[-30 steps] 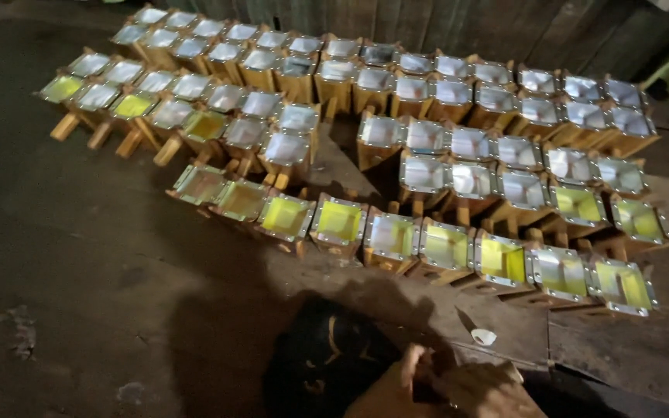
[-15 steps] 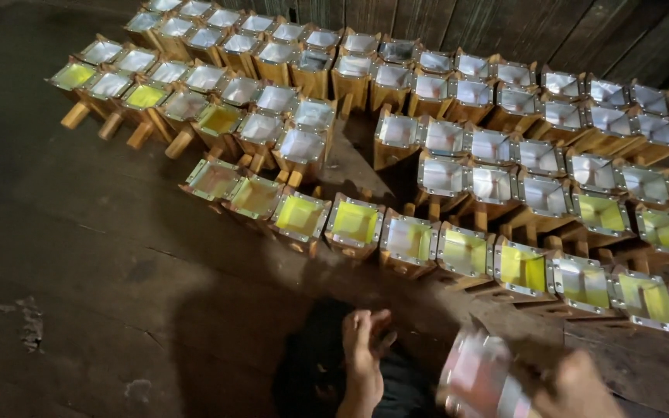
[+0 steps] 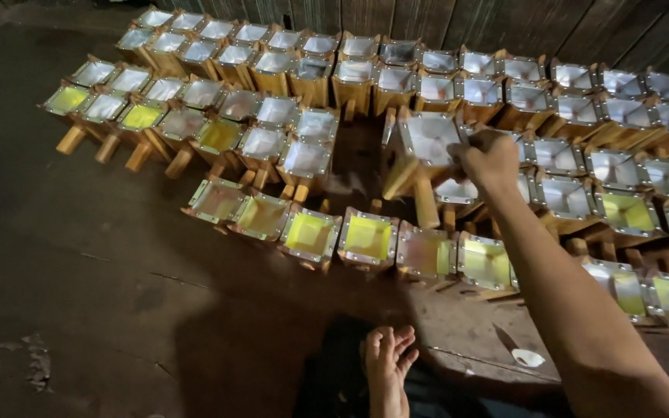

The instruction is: The person applies glue from a small bottle to the edges of wooden frame components and joins them together to form lantern-like boxes while sitting on a floor. They pick up individual wooden parts from a large collection, apply adhesive precisely, and press the pieces together to ensure a secure bond.

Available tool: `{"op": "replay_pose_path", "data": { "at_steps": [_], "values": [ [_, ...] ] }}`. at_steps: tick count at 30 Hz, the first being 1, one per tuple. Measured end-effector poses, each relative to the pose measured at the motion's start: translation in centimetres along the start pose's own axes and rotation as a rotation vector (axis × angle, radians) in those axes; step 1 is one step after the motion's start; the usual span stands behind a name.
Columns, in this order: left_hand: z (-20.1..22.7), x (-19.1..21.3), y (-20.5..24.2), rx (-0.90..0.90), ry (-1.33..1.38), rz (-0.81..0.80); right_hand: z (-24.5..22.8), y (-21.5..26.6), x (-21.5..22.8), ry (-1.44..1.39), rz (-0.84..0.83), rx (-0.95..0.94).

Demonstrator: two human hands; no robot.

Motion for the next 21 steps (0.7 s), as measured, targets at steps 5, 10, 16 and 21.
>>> {"op": "replay_pose_path", "data": {
  "at_steps": [5,10,16,21],
  "values": [
    [-1.9,1.1,-1.8,0.076,0.001,0.031,0.1,-3.3,-3.1,0.068,0.041,-0.078],
    [-3.8,1.9,-3.1,0.090,0.032,0.002,3.7,-8.6,-5.2,0.302,0.112,-0.069],
    [-3.0,1.4,-2.5,0.100,0.006,0.006,5.8,-10.3,-7.2,0.433,0.128,-0.117],
    [-2.1,0.9,-1.7,0.099,-0.013,0.024,6.1,-10.0,-7.8,0.436,0.107,-0.133]
  ]
}}
Point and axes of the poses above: each hand's wrist, its own y-axis away from the middle knuckle, its own x-axis out of the back of the hand, z = x × y, the point moved 4 cm from there along -y, towards the middle knuckle, and after that the axes turned 7 degrees about -x, right-handed, at the moved point
